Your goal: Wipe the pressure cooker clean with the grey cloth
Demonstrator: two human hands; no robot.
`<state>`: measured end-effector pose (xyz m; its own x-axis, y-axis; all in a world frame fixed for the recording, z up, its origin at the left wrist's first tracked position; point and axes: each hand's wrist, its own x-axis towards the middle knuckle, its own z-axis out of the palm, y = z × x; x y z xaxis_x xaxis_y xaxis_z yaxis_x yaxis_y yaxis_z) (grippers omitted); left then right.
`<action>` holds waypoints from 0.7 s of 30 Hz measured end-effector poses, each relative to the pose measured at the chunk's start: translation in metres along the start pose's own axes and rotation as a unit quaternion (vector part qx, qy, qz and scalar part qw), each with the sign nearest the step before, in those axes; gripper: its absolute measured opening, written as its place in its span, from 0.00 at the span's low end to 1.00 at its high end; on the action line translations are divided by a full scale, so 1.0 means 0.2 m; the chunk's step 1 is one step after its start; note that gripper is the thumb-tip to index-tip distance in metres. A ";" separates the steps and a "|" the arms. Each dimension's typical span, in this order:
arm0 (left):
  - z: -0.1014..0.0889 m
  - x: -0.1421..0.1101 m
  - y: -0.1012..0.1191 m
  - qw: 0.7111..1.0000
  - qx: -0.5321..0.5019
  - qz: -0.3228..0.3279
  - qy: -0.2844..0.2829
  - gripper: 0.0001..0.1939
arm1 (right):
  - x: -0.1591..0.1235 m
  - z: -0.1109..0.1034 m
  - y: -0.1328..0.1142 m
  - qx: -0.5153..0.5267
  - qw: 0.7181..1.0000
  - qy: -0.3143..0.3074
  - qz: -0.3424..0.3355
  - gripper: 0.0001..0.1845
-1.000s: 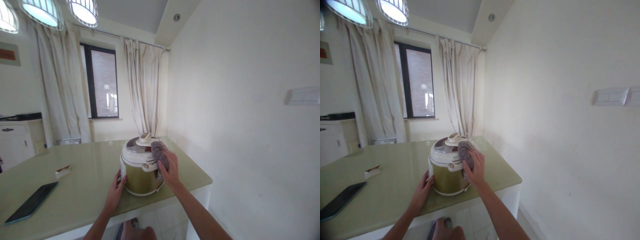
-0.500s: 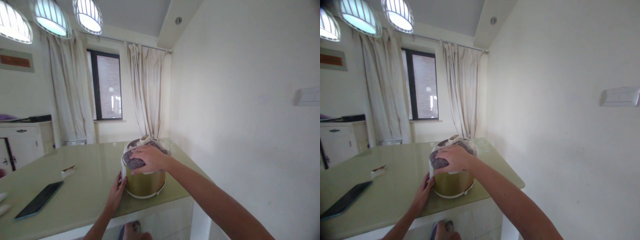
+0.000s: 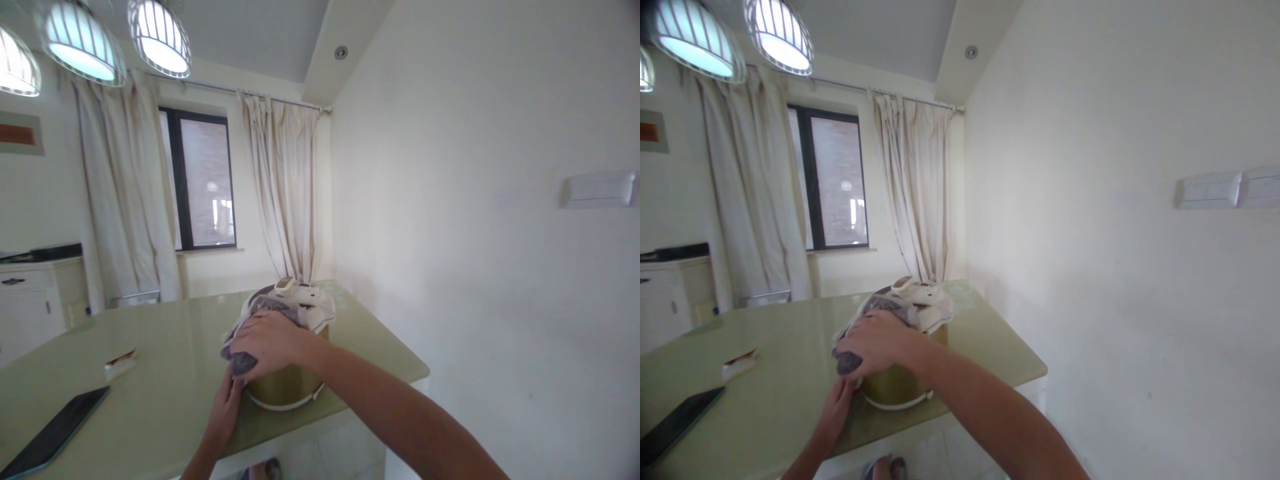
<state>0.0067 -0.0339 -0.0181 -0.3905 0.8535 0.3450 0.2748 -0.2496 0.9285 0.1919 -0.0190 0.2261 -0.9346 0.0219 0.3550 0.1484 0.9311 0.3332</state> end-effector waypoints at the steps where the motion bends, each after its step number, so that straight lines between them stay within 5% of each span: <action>1: 0.00 0.00 0.01 1.000 -0.003 -0.002 -0.003 0.43 | -0.08 -0.03 0.04 0.017 0.999 0.042 0.018 0.23; 5: 0.00 -0.02 0.05 0.999 -0.016 -0.027 -0.019 0.43 | -0.45 -0.06 0.18 0.066 0.937 0.226 0.259 0.18; 8: 0.01 -0.02 0.08 0.999 -0.016 -0.031 -0.016 0.42 | -0.66 0.07 0.12 0.065 0.902 0.301 0.303 0.22; 11: 0.03 -0.02 0.16 0.998 0.005 -0.009 0.055 0.42 | -0.77 0.19 0.01 0.092 0.873 0.359 0.316 0.26; 14: 0.07 -0.02 0.36 0.987 0.035 0.047 0.149 0.41 | -0.72 0.16 0.00 0.095 0.869 0.346 0.341 0.24; 17: 0.12 0.01 0.69 0.958 0.062 0.207 0.187 0.34 | -0.56 0.02 0.13 0.046 0.888 0.259 0.377 0.21; 19: 0.16 0.09 0.92 0.945 0.076 0.282 0.148 0.29 | -0.43 -0.06 0.26 -0.001 0.892 0.183 0.414 0.19; 21: 0.21 0.23 1.11 0.937 0.123 0.326 0.022 0.27 | -0.33 -0.09 0.41 -0.020 0.882 0.128 0.453 0.16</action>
<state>0.0874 -0.0303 0.1981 -0.1036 0.5361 0.8378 0.6587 -0.5942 0.4616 0.2713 0.0489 0.2450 -0.3232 0.6635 0.6748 0.8131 0.5595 -0.1607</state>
